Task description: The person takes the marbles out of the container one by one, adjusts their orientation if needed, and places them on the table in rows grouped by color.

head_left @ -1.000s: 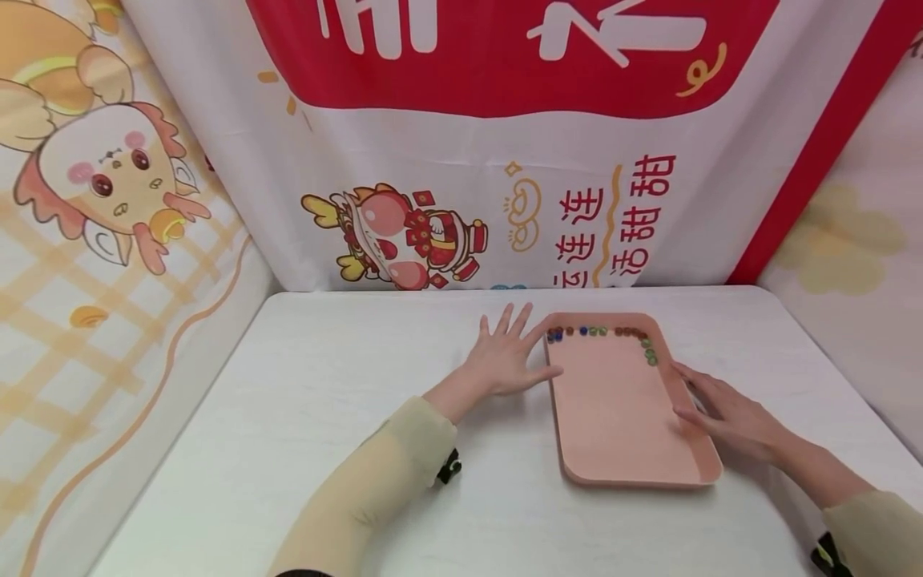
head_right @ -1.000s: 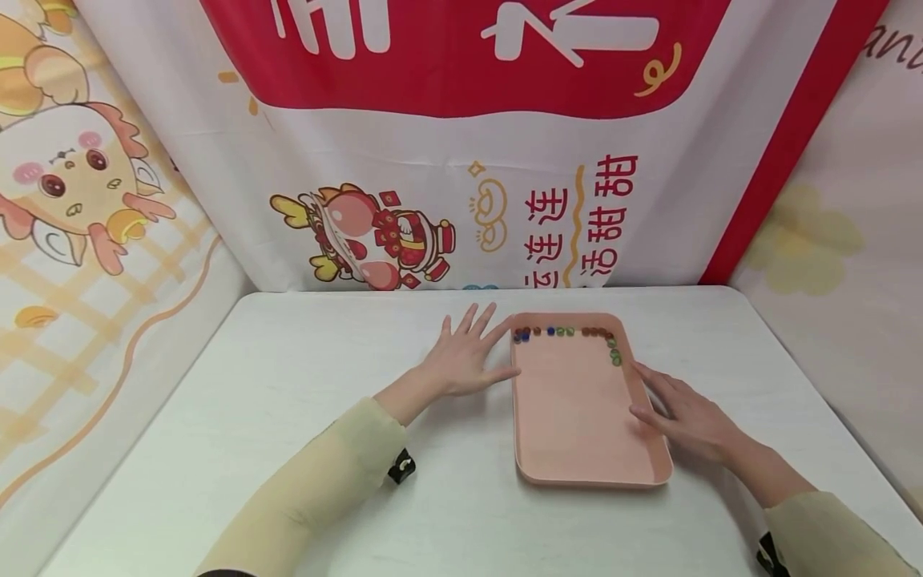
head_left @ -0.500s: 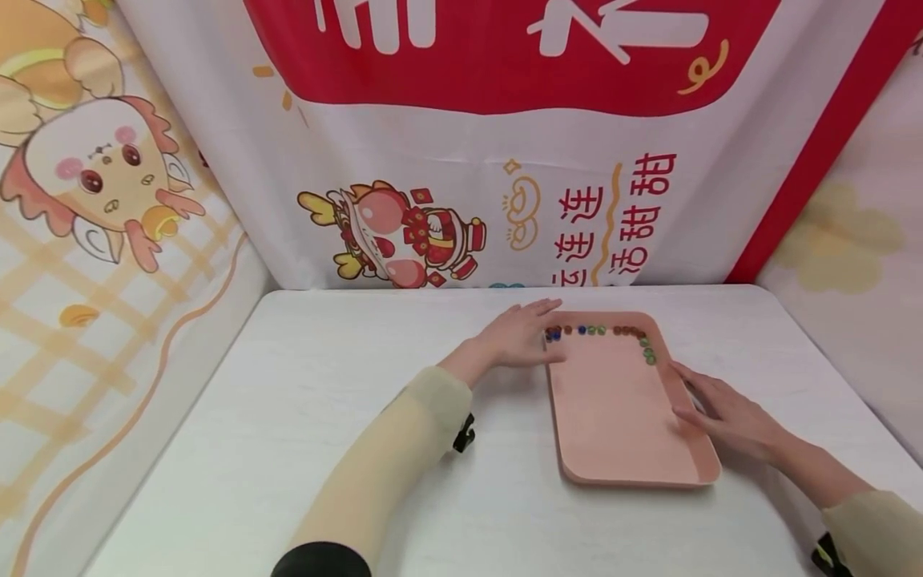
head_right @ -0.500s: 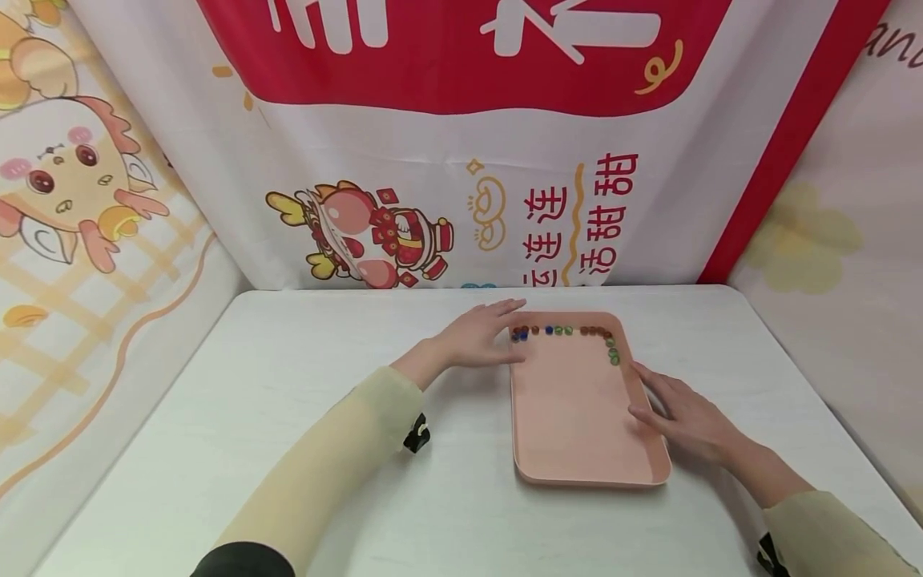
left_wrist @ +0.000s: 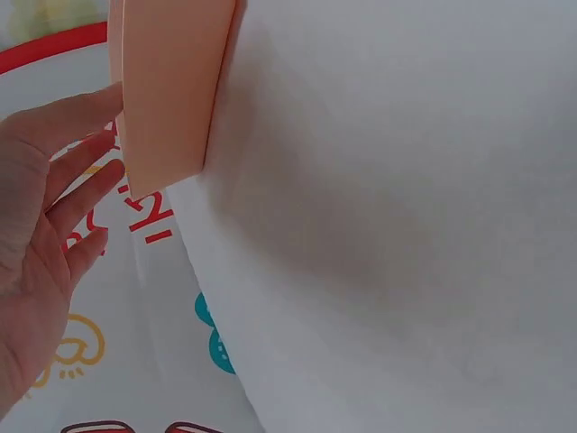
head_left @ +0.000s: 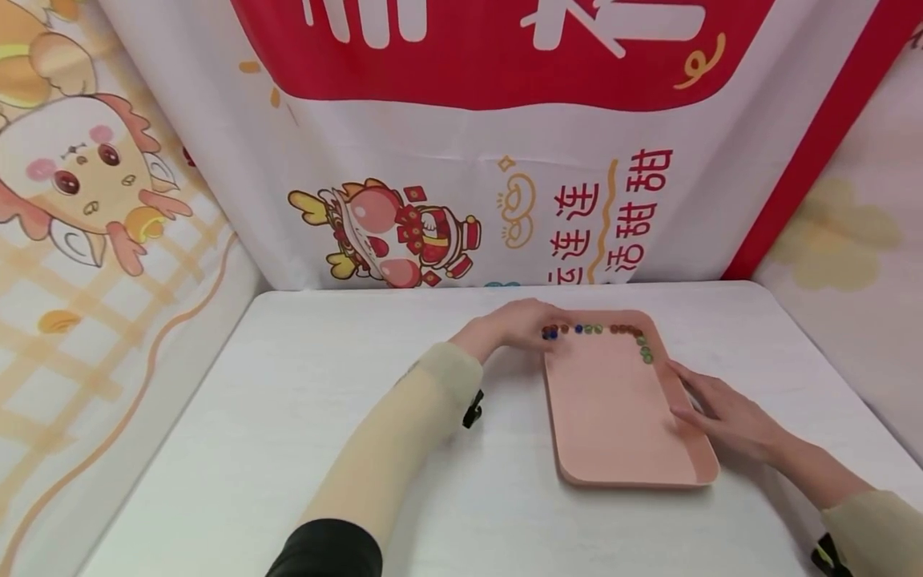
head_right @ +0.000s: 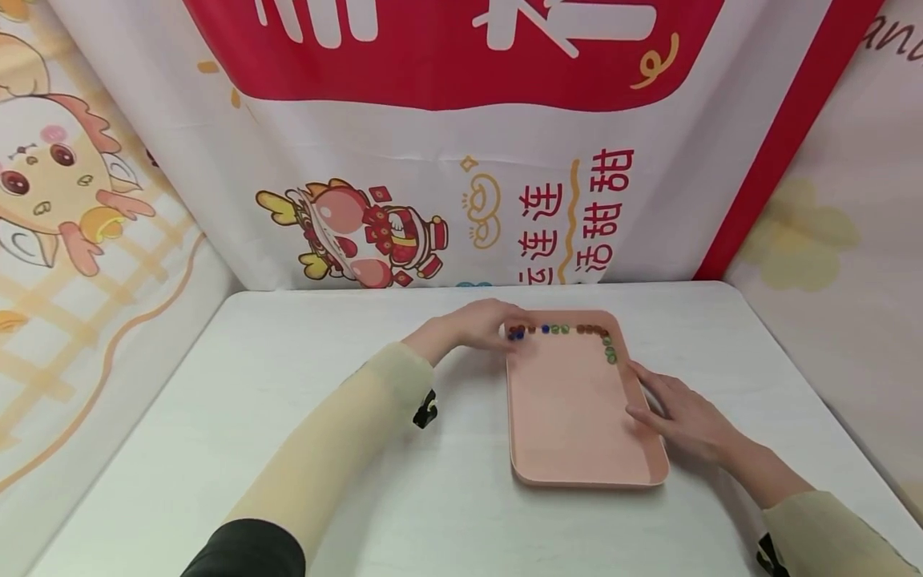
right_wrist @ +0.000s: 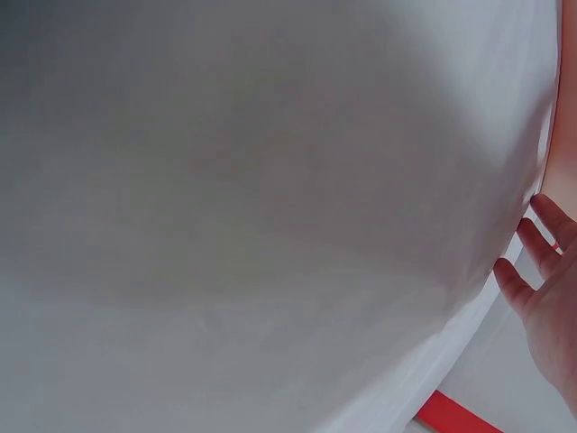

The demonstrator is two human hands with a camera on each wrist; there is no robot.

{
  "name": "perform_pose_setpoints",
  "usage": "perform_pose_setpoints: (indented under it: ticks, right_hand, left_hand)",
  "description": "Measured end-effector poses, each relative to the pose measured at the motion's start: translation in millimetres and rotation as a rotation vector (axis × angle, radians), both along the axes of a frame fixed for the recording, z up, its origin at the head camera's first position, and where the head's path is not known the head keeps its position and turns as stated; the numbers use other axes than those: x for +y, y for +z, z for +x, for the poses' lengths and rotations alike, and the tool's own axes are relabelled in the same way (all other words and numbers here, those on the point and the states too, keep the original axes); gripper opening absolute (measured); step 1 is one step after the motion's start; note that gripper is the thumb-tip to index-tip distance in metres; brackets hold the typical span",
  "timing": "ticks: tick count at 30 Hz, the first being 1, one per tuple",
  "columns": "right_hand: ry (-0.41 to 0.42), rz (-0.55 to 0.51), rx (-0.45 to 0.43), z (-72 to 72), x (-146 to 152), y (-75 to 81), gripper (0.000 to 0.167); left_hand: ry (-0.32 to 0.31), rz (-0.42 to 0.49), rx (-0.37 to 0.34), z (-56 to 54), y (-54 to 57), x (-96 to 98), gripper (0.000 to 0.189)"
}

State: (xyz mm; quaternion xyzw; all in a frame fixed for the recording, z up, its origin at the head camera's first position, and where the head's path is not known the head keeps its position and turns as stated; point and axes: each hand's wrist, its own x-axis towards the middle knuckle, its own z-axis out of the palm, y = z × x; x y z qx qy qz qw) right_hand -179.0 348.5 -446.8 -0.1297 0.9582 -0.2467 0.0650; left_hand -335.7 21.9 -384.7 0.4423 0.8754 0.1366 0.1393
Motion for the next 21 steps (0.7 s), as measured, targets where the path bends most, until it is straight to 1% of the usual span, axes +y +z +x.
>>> perform_pose_setpoints:
  ticks: [5,10,12,15,21]
  right_hand:
    - [-0.008,0.004,0.000,-0.5,1,0.0,0.082]
    - [-0.014,-0.003,-0.020,0.5,1,-0.6,0.083]
    - [-0.012,-0.006,-0.018,0.6,1,-1.0,0.083]
    - [-0.009,-0.003,-0.003,0.6,1,-1.6,0.082]
    - [-0.004,0.003,0.007,-1.0,2,-2.3,0.081]
  left_hand:
    - [0.002,-0.054,0.010,-8.3,3.4,8.9,0.040]
    - [0.021,-0.085,-0.028,-12.7,2.5,17.1,0.036]
    - [0.045,-0.084,-0.058,-14.0,2.0,19.3,0.036]
    - [0.066,-0.074,-0.073,-15.8,0.9,21.6,0.036]
    - [0.067,-0.076,-0.053,-20.2,-3.3,25.4,0.035]
